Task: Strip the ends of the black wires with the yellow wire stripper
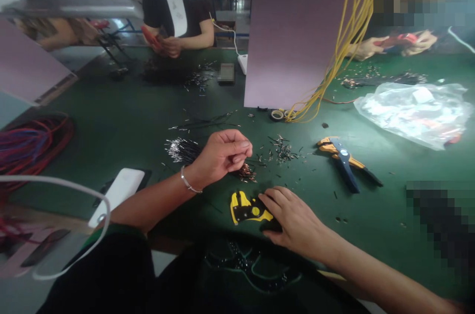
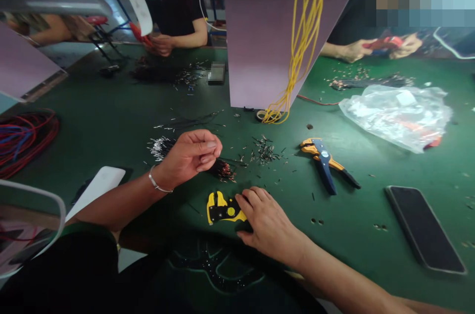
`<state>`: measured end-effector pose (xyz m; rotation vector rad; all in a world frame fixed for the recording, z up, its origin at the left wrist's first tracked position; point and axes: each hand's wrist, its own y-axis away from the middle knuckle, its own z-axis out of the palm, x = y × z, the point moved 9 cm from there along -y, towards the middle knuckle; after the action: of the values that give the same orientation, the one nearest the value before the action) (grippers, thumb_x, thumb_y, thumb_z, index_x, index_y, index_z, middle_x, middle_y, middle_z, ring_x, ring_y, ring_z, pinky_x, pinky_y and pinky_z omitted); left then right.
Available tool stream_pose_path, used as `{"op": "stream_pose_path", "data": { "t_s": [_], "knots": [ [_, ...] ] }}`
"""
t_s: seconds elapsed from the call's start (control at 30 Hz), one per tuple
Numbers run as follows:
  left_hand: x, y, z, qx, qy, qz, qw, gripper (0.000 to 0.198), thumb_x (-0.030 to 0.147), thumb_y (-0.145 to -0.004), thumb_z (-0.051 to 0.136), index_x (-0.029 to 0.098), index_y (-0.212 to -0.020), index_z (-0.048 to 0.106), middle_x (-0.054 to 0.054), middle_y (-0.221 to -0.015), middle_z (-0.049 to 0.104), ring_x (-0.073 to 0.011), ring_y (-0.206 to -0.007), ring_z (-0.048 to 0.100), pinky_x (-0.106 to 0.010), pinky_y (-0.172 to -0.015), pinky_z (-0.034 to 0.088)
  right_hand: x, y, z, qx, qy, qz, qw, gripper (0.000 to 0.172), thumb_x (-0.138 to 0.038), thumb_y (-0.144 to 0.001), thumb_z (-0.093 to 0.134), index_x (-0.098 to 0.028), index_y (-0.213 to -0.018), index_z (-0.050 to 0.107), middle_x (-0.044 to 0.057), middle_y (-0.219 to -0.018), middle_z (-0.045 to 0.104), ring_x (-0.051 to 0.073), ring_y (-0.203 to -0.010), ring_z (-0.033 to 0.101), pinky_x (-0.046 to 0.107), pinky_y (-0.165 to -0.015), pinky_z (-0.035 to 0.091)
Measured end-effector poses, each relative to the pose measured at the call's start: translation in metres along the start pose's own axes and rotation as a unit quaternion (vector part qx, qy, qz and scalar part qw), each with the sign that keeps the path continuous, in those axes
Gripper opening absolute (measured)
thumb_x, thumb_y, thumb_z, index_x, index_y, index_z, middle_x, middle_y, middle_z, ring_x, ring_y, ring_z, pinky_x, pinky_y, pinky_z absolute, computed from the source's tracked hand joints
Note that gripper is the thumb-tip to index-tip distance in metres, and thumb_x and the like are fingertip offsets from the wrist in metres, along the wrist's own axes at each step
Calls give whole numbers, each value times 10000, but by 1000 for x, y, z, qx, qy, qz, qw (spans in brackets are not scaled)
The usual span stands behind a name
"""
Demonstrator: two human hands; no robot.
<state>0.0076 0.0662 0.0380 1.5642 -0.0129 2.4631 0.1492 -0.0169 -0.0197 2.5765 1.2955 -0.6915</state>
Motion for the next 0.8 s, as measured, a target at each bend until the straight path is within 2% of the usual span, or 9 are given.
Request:
{"op": "stream_pose_path", "data": {
  "t_s": [0.2, 0.3, 0.37, 0.43, 0.53, 0.6, 0.63, 0.7, 0.8],
  "knots": [
    [1, 17, -12, 28, -6, 20, 999, 176, 204, -701, 730, 133, -620, 592, -19, -648, 607, -28, -434, 394, -163, -348, 244, 7, 1, -4, 30, -25, 27, 999, 503, -148, -661, 596, -99, -1160, 622, 172, -1101, 617, 314, -1011, 545, 481, -901, 486],
    [-3, 25, -21, 42, -5, 17, 999, 178, 195, -704, 728, 132, -616, 586, -18, -647, 606, -26, -429, 393, -162, -348, 239, 22, 4, -12, 38, -154, 76, 984, 472, -139, -583, 590, -150, -1050, 656, 133, -1044, 644, 292, -939, 585, 457, -853, 496],
    [-6, 29, -28, 52, 1, 10, 999, 176, 187, -715, 717, 130, -617, 582, -20, -651, 605, -24, -431, 395, -160, -354, 242, 34, 10, -6, 1, -311, 132, 941, 425, -164, -593, 581, -177, -1011, 659, 102, -1003, 665, 266, -889, 612, 435, -824, 498],
    [-10, 31, -33, 60, 10, 4, 998, 184, 183, -727, 705, 128, -613, 573, -20, -650, 603, -22, -431, 390, -161, -358, 246, 39, 17, 4, -50, -486, 177, 855, 425, -235, -641, 575, -181, -1055, 652, 90, -955, 680, 255, -844, 628, 423, -787, 503],
    [-15, 31, -38, 65, 19, -5, 998, 187, 182, -731, 700, 125, -612, 568, -20, -653, 603, -21, -431, 386, -159, -357, 246, 36, 22, 7, -55, -677, 187, 710, 504, -304, -668, 571, -165, -1150, 620, 105, -981, 673, 252, -829, 628, 429, -776, 507],
    [-19, 32, -39, 65, 23, -13, 998, 179, 182, -728, 700, 124, -618, 571, -22, -657, 606, -21, -431, 388, -155, -355, 243, 35, 20, 7, -36, -736, 187, 650, 556, -245, -622, 597, -172, -1173, 611, 102, -997, 664, 249, -835, 621, 433, -771, 516],
    [-21, 32, -39, 65, 26, -17, 997, 175, 181, -728, 700, 123, -621, 574, -24, -658, 606, -21, -432, 389, -153, -354, 243, 35, 19, 8, -29, -751, 190, 632, 585, -196, -588, 604, -181, -1173, 612, 93, -991, 664, 243, -832, 619, 430, -765, 521],
    [-24, 32, -39, 63, 34, -27, 997, 170, 178, -727, 699, 122, -623, 577, -26, -660, 605, -22, -439, 395, -148, -354, 244, 37, 16, 12, -15, -762, 205, 615, 627, -114, -541, 592, -206, -1161, 617, 65, -951, 669, 221, -800, 619, 413, -750, 529],
    [-29, 33, -37, 59, 46, -43, 996, 165, 175, -720, 702, 122, -625, 578, -28, -670, 606, -22, -448, 395, -144, -353, 246, 39, 11, 18, -3, -751, 229, 619, 610, -72, -541, 572, -219, -1130, 621, 43, -902, 675, 215, -781, 630, 419, -767, 522]
  ]
}}
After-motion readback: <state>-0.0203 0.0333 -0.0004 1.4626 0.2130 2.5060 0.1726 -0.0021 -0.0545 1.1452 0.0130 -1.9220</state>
